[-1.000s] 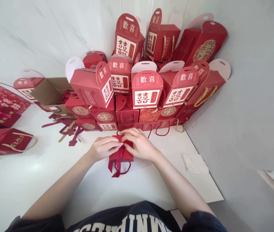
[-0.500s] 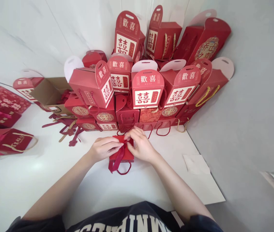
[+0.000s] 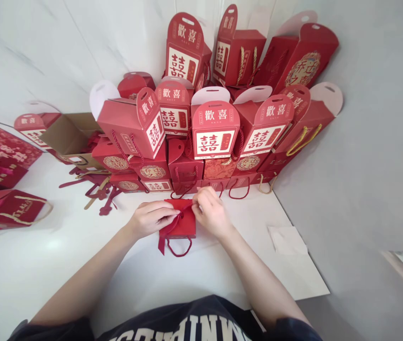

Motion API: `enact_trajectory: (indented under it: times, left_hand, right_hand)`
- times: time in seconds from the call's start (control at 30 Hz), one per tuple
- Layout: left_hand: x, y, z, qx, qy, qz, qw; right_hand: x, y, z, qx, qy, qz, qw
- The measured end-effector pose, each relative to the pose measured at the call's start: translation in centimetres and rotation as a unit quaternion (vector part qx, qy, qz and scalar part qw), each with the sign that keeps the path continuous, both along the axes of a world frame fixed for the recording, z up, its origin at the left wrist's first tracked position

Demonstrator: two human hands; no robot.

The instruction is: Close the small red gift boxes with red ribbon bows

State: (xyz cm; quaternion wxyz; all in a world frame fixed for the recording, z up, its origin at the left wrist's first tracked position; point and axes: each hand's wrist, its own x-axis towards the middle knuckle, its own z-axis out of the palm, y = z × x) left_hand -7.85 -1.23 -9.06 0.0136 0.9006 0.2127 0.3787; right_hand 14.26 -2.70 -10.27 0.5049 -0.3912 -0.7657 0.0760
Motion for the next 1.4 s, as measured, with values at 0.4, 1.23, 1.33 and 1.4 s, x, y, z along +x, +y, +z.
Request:
enact_trajectory:
  times: [0.4,1.23,1.33,1.4]
  left_hand:
    - [0.0,0.1,0.0,0.006,0.0,0.003,1.0]
    - [-1.6,0.7,3.7,-0.492,-0.039,0.022,0.869]
    - [-1.9,1.1,3.4,-0.556,-0.052,-0.002,0.829]
    - [-2.1,1.3,3.3,-0.583,-0.058,-0.018,0.81]
  right_hand:
    - [7.4,-0.8,3.4,-0.421,-0.063,0.202,0.882]
    - [2.5,-0.8,0.8,-0.54,0.165,0.222,0.795]
    - [2.6,-0.8,0.8,-0.53,0.162,0.234,0.799]
    - [2.8,-0.8,0.8,-0.528,0.159,0.238,0.799]
